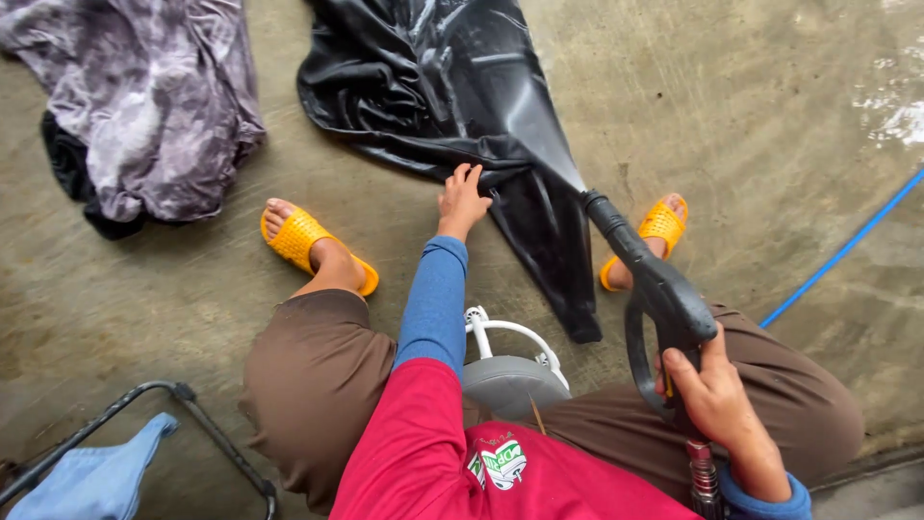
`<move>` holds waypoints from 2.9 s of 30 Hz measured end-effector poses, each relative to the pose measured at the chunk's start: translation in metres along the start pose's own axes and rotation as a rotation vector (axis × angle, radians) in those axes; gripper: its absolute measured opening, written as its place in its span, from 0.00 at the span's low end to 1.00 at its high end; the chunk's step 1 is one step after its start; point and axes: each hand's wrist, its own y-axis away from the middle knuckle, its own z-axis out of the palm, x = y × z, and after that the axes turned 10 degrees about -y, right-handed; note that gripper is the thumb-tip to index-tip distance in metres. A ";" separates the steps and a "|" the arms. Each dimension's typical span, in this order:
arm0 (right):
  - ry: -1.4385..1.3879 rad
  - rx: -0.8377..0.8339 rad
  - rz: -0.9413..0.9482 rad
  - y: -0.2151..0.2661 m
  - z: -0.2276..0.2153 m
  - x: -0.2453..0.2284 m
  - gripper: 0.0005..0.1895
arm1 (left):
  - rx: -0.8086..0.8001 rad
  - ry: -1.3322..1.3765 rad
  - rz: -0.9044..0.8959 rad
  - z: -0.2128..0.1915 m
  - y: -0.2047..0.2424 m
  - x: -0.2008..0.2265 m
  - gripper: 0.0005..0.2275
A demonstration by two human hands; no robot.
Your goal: Using a high-pressure water sprayer to clean dirt off a pair of pants and a shirt on a concrete floor.
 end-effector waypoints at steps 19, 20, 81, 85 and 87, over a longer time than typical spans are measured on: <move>0.041 -0.015 0.070 0.000 -0.012 0.013 0.14 | 0.384 0.050 -0.136 0.012 -0.055 0.041 0.22; 0.039 -0.025 0.070 0.002 -0.013 0.014 0.15 | 0.325 0.110 -0.229 0.014 -0.054 0.043 0.25; 0.143 -0.133 0.146 0.002 0.015 -0.010 0.16 | 0.845 -0.233 0.159 0.102 -0.067 -0.010 0.06; 0.152 -0.138 0.164 0.002 0.016 -0.020 0.15 | 0.795 -0.269 0.166 0.101 -0.064 -0.010 0.05; 0.179 -0.145 0.170 0.004 0.016 -0.016 0.17 | 0.784 -0.310 0.154 0.094 -0.055 -0.010 0.03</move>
